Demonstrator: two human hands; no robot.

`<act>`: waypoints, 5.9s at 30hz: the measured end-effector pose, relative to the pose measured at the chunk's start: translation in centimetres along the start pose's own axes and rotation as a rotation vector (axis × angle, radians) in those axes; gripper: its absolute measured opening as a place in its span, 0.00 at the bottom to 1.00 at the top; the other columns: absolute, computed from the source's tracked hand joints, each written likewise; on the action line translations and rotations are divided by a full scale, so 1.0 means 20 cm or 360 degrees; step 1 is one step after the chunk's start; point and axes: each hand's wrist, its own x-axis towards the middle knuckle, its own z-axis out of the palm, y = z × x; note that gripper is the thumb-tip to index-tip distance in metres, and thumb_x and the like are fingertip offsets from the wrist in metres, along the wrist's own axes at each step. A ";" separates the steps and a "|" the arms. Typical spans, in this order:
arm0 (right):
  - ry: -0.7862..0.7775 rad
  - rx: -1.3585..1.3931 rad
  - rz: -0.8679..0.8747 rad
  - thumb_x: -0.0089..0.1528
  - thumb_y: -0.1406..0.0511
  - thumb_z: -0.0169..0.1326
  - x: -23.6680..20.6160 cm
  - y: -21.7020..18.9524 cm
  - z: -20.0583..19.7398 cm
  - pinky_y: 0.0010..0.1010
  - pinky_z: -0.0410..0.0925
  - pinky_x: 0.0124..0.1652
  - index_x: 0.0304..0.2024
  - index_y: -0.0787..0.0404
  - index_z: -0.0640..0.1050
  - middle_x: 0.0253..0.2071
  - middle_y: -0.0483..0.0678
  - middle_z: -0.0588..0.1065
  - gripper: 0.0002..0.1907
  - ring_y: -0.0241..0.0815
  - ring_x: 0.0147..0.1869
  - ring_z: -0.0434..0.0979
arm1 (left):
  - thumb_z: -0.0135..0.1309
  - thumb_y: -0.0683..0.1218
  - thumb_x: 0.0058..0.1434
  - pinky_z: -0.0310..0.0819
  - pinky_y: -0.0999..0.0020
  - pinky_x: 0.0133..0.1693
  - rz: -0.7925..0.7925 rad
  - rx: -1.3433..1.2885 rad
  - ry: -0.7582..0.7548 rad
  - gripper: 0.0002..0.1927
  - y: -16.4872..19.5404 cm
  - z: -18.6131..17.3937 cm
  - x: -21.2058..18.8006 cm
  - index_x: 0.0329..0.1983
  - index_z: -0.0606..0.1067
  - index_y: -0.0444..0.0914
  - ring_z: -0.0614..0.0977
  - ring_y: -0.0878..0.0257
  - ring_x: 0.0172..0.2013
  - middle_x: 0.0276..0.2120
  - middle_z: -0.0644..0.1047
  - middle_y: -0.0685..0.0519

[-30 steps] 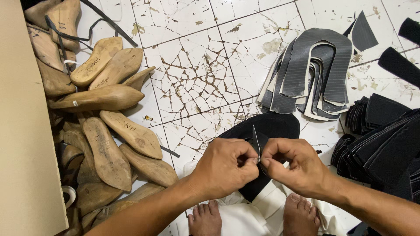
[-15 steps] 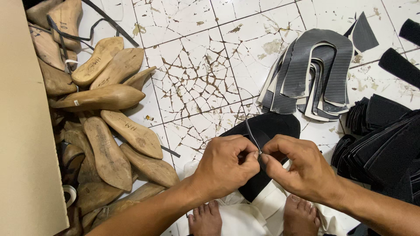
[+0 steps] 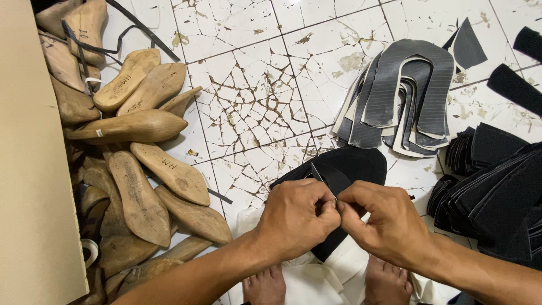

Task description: The person sits on the floor and sews a black shoe insole using a needle and thread. They pull the thread through the material repeatedly, occasionally adjusting the insole's position. Stacks of insoles and wooden shoe lasts are visible nearby.

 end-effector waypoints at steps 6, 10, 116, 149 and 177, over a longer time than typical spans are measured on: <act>0.0011 0.0034 -0.0141 0.53 0.68 0.58 0.00 0.04 0.00 0.29 0.69 0.21 0.30 0.65 0.81 0.24 0.48 0.79 0.05 0.38 0.22 0.79 | 0.55 0.42 0.54 0.73 0.66 0.25 -0.0077 -0.0227 -0.0008 0.05 -0.02 0.01 0.00 0.27 0.76 0.34 0.79 0.62 0.22 0.24 0.78 0.50; -0.0180 0.0282 0.0150 0.55 0.68 0.56 0.00 0.10 -0.03 0.28 0.67 0.20 0.30 0.64 0.82 0.21 0.45 0.79 0.06 0.34 0.20 0.76 | 0.57 0.40 0.55 0.69 0.70 0.26 -0.0060 -0.0436 -0.0075 0.04 -0.07 0.00 -0.01 0.30 0.77 0.33 0.75 0.68 0.23 0.24 0.77 0.52; 0.0005 0.0674 0.0902 0.64 0.57 0.56 0.12 0.39 0.05 0.29 0.65 0.33 0.42 0.64 0.82 0.29 0.43 0.76 0.17 0.34 0.32 0.70 | 0.52 0.47 0.69 0.80 0.66 0.46 -0.0532 -0.1399 0.0086 0.13 -0.47 0.21 0.10 0.47 0.77 0.32 0.83 0.64 0.40 0.41 0.82 0.50; 0.0198 0.1075 0.0772 0.59 0.64 0.61 0.12 0.51 -0.13 0.29 0.72 0.44 0.36 0.64 0.79 0.34 0.49 0.79 0.08 0.37 0.39 0.78 | 0.47 0.52 0.71 0.77 0.58 0.49 -0.0506 -0.1740 0.0463 0.14 -0.43 -0.03 0.11 0.45 0.76 0.37 0.82 0.61 0.44 0.42 0.82 0.50; 0.0827 0.0971 0.0940 0.66 0.71 0.55 0.17 0.79 -0.57 0.27 0.72 0.42 0.47 0.64 0.76 0.41 0.51 0.77 0.07 0.36 0.40 0.76 | 0.56 0.48 0.68 0.79 0.52 0.49 -0.0438 -0.1549 0.0959 0.14 -0.67 -0.50 0.06 0.49 0.71 0.33 0.82 0.55 0.44 0.44 0.79 0.46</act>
